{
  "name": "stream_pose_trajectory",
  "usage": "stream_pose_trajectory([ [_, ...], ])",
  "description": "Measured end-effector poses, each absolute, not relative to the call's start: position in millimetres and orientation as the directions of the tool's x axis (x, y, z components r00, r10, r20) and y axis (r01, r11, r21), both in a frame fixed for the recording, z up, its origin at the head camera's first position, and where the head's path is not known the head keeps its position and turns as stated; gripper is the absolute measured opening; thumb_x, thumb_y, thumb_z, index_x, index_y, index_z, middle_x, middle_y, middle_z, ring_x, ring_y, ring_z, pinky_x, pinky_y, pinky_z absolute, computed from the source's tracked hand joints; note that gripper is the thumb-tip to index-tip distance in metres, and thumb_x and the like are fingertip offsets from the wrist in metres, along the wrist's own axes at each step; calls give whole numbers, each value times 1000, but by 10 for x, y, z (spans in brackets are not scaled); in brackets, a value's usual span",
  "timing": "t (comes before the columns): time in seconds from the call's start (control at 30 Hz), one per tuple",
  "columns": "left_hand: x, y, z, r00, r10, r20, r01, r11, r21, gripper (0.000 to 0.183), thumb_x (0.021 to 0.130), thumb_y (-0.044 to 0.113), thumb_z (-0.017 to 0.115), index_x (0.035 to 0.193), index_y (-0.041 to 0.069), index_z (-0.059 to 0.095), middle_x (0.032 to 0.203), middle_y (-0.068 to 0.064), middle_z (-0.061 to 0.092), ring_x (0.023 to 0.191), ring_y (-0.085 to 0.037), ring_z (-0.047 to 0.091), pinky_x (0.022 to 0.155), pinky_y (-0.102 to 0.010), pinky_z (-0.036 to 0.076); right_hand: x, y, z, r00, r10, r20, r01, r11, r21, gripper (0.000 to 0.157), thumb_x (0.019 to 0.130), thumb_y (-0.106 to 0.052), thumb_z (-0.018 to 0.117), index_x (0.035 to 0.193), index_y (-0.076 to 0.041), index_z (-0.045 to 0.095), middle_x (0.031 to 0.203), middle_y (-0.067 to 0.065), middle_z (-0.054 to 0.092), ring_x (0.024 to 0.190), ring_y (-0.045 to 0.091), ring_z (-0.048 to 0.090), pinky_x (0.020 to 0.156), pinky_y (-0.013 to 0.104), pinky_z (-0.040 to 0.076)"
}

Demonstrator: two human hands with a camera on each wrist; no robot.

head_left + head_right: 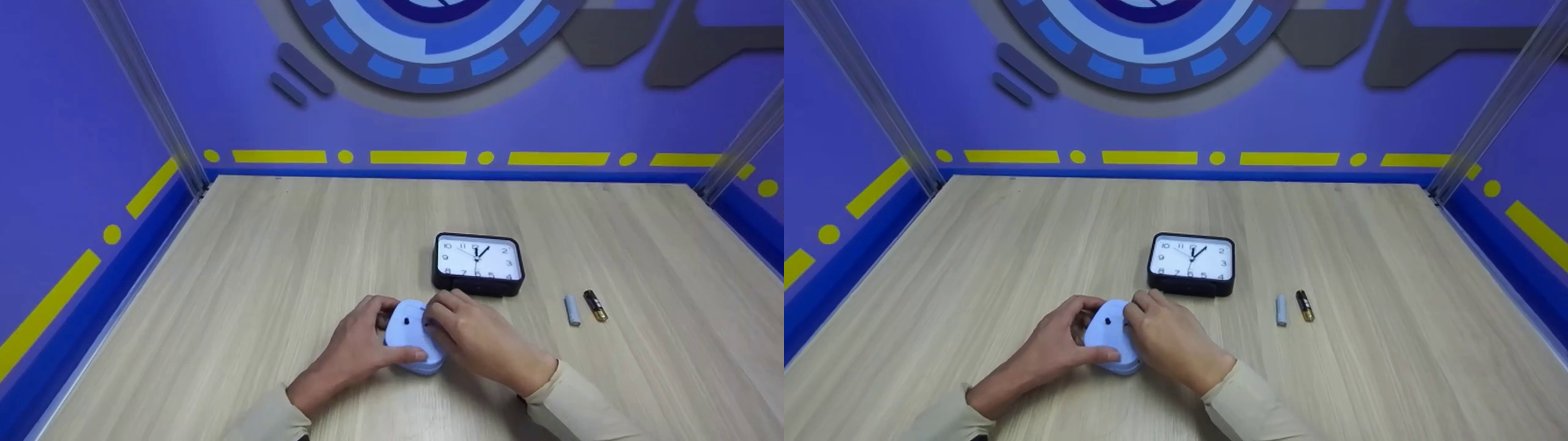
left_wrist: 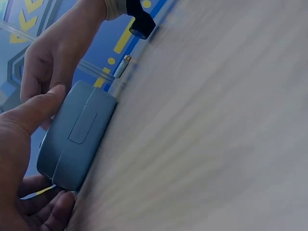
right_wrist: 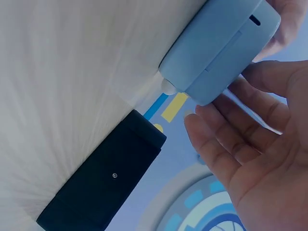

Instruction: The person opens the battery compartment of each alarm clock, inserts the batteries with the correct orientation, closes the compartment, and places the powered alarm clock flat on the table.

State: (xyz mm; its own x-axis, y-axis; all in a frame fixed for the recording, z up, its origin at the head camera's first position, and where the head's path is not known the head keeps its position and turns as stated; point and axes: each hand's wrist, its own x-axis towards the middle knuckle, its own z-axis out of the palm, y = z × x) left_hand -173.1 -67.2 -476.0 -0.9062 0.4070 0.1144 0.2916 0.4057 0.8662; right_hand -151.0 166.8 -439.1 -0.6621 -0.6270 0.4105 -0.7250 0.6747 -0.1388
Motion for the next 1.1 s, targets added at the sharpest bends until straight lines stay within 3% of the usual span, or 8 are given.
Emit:
stream_pose_trajectory([
  [0.1, -1728, -677, -4746, -903, 416, 103, 286, 404, 869, 80, 75, 51, 96, 132, 6, 62, 118, 2, 62, 101, -14, 62, 83, -30, 51, -1510, 1662, -4392, -671, -627, 396, -719, 681, -140, 12, 98, -5, 74, 110, -4, 71, 107, 5, 67, 96, 21, 60, 86, 39, 55],
  [0.27, -1749, -673, -4742, -918, 379, 121, 275, 384, 881, 66, 82, 40, 94, 130, 4, 66, 116, -1, 66, 98, -16, 64, 84, -30, 53, -1508, 1681, -4377, -711, -595, 376, -682, 714, -160, 12, 98, -9, 74, 108, -3, 71, 100, 4, 62, 91, 21, 56, 80, 39, 52],
  [0.47, -1754, -690, -4750, -936, 327, 131, 254, 368, 895, 41, 96, 33, 82, 124, 7, 69, 116, -3, 67, 98, -16, 65, 84, -29, 53, -1496, 1703, -4340, -730, -574, 371, -659, 735, -160, 14, 95, -12, 79, 100, -3, 70, 90, 1, 53, 81, 18, 52, 71, 37, 50],
  [0.6, -1759, -689, -4762, -943, 295, 155, 262, 370, 891, 33, 102, 31, 74, 123, 5, 69, 116, -4, 68, 96, -16, 65, 84, -30, 53, -1478, 1709, -4319, -735, -577, 357, -659, 731, -177, 15, 94, -12, 81, 100, -3, 70, 90, 1, 52, 77, 15, 52, 67, 35, 51],
  [0.7, -1761, -684, -4754, -947, 292, 136, 246, 385, 889, 43, 98, 38, 79, 124, 5, 68, 113, -3, 67, 94, -15, 64, 83, -30, 53, -1471, 1704, -4309, -738, -579, 348, -661, 724, -196, 14, 95, -11, 80, 101, -3, 70, 91, 0, 53, 77, 14, 52, 66, 34, 52],
  [0.9, -1748, -681, -4712, -923, 374, 88, 264, 450, 853, 83, 74, 50, 96, 134, 4, 62, 119, -1, 61, 100, -15, 62, 86, -32, 52, -1465, 1697, -4308, -742, -572, 349, -656, 727, -202, 12, 95, -9, 79, 97, -4, 68, 91, 0, 53, 78, 13, 52, 66, 33, 52],
  [1.0, -1743, -683, -4703, -913, 397, 88, 284, 467, 837, 88, 73, 48, 98, 138, 3, 60, 121, -1, 60, 104, -16, 62, 88, -33, 52, -1462, 1692, -4310, -740, -570, 356, -655, 732, -188, 14, 94, -9, 80, 96, -4, 66, 90, 0, 53, 77, 13, 52, 65, 33, 51],
  [1.1, -1736, -687, -4702, -914, 388, 120, 306, 463, 832, 79, 77, 41, 97, 136, 2, 63, 119, -3, 62, 102, -18, 63, 87, -33, 53, -1457, 1685, -4311, -736, -566, 371, -653, 738, -169, 17, 93, -9, 80, 93, -5, 64, 86, 0, 52, 74, 14, 51, 63, 33, 50],
])
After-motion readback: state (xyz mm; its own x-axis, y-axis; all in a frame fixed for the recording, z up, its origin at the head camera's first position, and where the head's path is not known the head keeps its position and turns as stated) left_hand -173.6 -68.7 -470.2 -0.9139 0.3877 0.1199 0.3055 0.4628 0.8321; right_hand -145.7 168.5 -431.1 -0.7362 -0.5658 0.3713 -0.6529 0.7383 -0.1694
